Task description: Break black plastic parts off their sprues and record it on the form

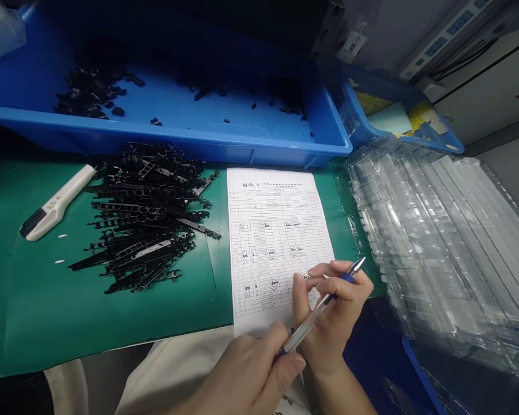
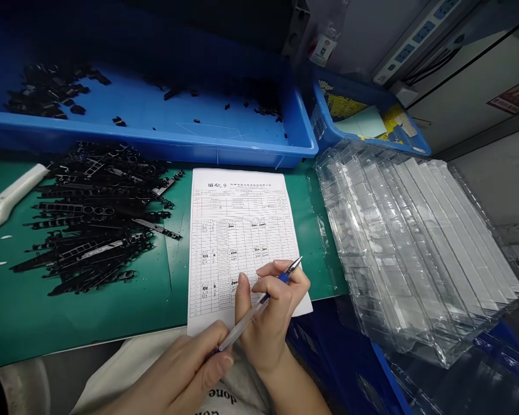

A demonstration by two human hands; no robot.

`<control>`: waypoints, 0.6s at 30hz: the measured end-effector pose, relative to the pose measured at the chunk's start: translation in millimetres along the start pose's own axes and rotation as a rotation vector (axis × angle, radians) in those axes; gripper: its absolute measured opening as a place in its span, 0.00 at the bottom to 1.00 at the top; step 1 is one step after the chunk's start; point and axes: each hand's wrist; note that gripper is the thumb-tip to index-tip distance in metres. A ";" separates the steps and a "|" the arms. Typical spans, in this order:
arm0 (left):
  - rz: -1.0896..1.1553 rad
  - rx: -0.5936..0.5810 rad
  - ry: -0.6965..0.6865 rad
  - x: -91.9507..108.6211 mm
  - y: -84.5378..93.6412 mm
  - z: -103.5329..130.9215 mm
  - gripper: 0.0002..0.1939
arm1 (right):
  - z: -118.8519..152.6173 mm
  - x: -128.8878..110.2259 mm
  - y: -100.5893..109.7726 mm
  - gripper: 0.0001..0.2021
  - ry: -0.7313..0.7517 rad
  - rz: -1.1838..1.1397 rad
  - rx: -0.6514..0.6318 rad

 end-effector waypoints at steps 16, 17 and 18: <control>-0.018 0.249 -0.080 -14.5 16.3 -8.3 0.08 | 27.5 10.9 -19.2 0.11 -0.147 -0.394 -0.144; -0.056 0.248 -0.100 -15.4 15.9 -8.8 0.08 | 28.9 11.4 -21.9 0.11 -0.146 -0.414 -0.108; -0.095 0.246 -0.115 -16.1 15.2 -9.2 0.08 | 30.2 11.9 -24.2 0.11 -0.140 -0.431 -0.070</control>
Point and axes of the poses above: each hand's wrist, its own z-axis away from the middle knuckle, its own y-axis out of the back of the hand, x = y × z, and after that the axes turned 12 degrees about z, right-handed
